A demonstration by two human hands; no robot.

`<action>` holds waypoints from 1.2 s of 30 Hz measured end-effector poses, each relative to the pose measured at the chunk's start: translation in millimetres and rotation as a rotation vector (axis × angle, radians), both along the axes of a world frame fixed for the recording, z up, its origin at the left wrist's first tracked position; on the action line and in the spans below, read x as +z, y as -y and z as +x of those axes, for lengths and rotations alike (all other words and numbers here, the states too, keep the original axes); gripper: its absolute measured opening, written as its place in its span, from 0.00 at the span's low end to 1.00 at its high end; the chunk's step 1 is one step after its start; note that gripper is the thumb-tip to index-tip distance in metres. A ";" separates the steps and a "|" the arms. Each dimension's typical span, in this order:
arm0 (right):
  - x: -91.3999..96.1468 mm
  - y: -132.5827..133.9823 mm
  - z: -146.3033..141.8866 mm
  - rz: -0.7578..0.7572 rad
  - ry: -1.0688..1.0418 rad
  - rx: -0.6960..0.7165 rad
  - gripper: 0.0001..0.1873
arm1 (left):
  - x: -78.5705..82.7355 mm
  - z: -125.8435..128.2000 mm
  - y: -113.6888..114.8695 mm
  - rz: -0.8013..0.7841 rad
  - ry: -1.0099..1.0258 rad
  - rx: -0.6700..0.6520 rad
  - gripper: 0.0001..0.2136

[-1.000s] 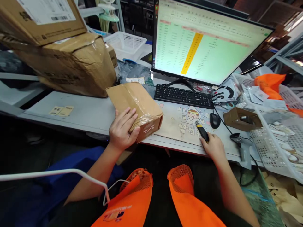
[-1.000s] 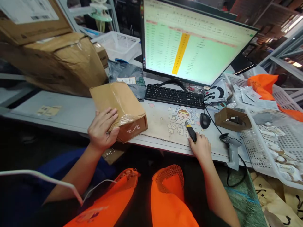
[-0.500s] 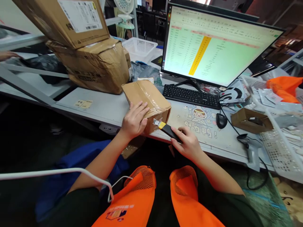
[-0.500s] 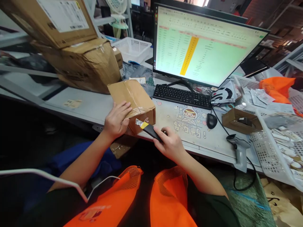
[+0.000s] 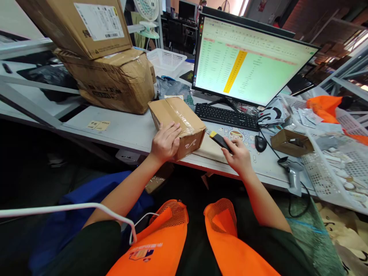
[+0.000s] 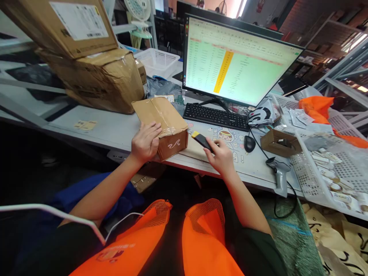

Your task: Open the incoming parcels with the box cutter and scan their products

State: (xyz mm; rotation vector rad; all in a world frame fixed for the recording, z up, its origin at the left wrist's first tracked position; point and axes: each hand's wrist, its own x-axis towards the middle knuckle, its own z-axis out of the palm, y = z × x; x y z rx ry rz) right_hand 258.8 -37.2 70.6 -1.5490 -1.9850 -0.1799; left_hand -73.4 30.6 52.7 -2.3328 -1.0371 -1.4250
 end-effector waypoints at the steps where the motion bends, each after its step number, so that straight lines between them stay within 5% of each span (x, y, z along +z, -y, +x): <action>1: -5.4 1.0 17.3 -0.009 -0.022 -0.091 0.30 | 0.2 -3.4 0.1 -0.001 0.004 -0.012 0.18; 6: -49.7 26.7 101.7 -0.125 -0.064 -0.468 0.35 | -10.2 -66.2 -17.5 -0.077 0.210 -0.058 0.25; 11: -88.2 49.3 140.0 -0.101 -0.083 -0.584 0.40 | -23.9 -127.1 -26.3 -0.151 0.656 0.329 0.40; 14: -97.9 50.6 141.8 -0.032 -0.093 -0.565 0.41 | -20.6 -106.9 -12.8 -0.181 0.533 0.293 0.40; 19: -105.3 53.3 141.5 0.035 -0.102 -0.571 0.38 | -18.1 -68.2 -14.2 -0.107 0.560 0.490 0.18; 25: -107.7 58.0 141.4 0.082 -0.104 -0.568 0.38 | -21.8 -146.7 -63.8 -0.191 0.656 0.515 0.13; 30: -109.2 57.4 142.4 0.099 -0.094 -0.573 0.35 | 0.8 -218.2 -114.4 -0.316 0.784 0.573 0.14; 33: -108.7 56.1 140.8 0.141 -0.128 -0.553 0.35 | 23.0 -235.4 -135.1 -0.322 0.789 0.628 0.15; 36: -102.7 53.0 121.9 0.184 -0.170 -0.456 0.35 | 39.7 -226.5 -126.8 -0.240 0.730 0.648 0.21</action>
